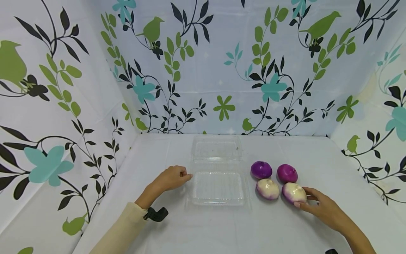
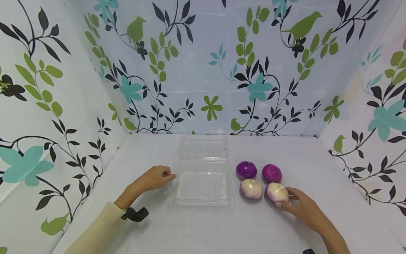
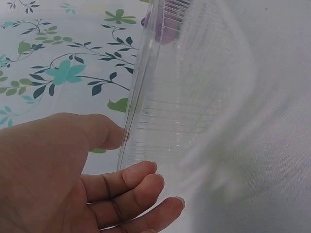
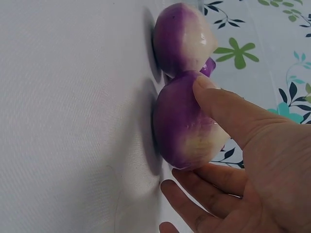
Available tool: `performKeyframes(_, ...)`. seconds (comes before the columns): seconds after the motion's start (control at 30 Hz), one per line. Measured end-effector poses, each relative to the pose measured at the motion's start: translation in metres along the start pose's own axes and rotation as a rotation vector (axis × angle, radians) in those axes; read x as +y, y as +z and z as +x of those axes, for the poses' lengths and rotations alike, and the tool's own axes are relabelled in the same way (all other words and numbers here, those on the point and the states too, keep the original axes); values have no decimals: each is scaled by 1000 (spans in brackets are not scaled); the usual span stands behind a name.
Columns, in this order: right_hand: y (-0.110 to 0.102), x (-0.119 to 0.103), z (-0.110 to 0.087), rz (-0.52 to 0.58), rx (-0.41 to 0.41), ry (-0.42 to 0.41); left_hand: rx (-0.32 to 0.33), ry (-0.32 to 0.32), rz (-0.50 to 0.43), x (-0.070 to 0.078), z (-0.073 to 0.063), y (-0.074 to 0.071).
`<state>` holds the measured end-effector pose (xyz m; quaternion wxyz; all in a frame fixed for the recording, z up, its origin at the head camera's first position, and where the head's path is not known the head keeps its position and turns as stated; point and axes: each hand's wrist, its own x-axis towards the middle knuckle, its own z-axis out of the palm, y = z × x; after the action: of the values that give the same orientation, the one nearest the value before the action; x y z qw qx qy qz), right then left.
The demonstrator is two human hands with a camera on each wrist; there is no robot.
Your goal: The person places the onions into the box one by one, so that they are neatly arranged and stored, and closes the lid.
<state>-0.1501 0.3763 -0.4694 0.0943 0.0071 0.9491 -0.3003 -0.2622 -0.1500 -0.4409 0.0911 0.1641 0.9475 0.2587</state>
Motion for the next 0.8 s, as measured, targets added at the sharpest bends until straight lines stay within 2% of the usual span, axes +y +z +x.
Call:
performKeyframes(0.47, 5, 0, -4, 11, 55, -26, -11, 12, -21, 0, -1, 1)
performKeyframes(0.8, -3, -9, -5, 7, 127, -99, -3, 45, -25, 2, -1, -1)
